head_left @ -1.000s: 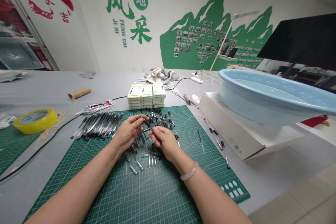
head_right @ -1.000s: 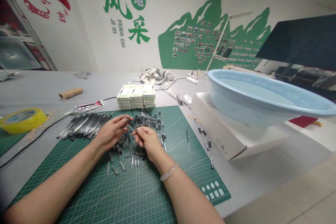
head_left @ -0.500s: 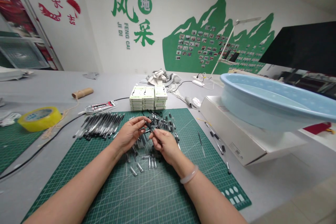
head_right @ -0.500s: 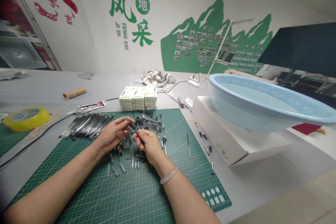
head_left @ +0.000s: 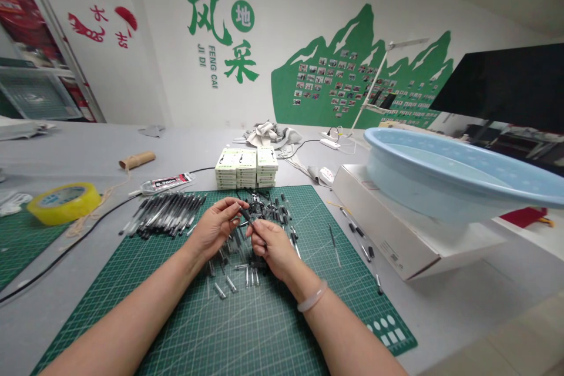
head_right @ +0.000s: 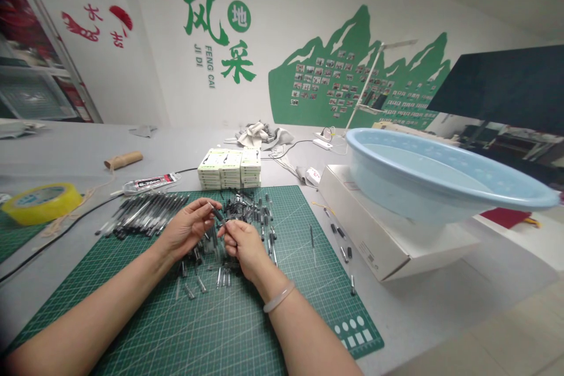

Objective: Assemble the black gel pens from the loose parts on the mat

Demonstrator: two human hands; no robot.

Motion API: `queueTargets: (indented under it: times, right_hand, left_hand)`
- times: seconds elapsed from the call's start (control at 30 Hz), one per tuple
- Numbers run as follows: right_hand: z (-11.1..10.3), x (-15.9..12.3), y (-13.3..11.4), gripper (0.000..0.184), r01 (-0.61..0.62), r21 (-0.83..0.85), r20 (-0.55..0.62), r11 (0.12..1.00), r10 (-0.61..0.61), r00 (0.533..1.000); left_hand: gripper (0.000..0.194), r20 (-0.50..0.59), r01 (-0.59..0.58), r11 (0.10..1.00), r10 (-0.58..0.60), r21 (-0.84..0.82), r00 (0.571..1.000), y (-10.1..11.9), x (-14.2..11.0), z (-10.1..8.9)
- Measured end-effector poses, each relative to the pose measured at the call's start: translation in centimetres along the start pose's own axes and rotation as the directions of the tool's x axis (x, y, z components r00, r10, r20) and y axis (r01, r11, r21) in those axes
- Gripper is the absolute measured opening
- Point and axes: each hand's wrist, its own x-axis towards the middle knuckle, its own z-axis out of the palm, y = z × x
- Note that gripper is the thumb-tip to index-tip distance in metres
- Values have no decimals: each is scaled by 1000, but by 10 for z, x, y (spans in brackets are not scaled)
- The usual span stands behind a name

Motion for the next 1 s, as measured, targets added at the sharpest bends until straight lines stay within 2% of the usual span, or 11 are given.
queueTargets:
  times: [0.3, 0.43, 0.57, 0.73, 0.8, 0.87, 0.93, 1.0]
  right_hand:
    - [0, -2, 1, 34, -103, 148, 122, 984, 85, 989]
    - [3, -2, 1, 34, -85, 158, 93, 984, 71, 993]
    - [2, 1, 3, 33, -50, 200, 52, 978, 40, 998]
    - [1, 2, 2, 29, -8, 225, 3, 974, 7, 1000]
    - [2, 0, 2, 28, -12, 202, 8, 979, 10, 1000]
    - [3, -1, 1, 29, -15, 177, 11, 984, 13, 1000]
    - [2, -1, 1, 27, 3, 155, -31, 988, 1, 1000]
    - [-1, 0, 1, 25, 44, 128, -133, 991, -27, 991]
  left_hand:
    - [17, 41, -34, 999, 33, 7, 999, -1, 0, -3]
    - [18, 77, -35, 998, 30, 61, 997, -3, -3, 3]
    - [24, 191, -22, 971, -25, 237, 981, -7, -7, 8]
    - [19, 239, -56, 925, -37, 375, 970, -8, -6, 8]
    - [21, 203, -73, 930, -1, 359, 979, -5, -3, 4]
    - [25, 112, -92, 946, 60, 310, 992, 5, 4, -5]
    - [30, 8, -105, 949, 107, 296, 994, 21, 13, -22]
    - [34, -32, -119, 904, 145, 410, 989, 43, 20, -47]
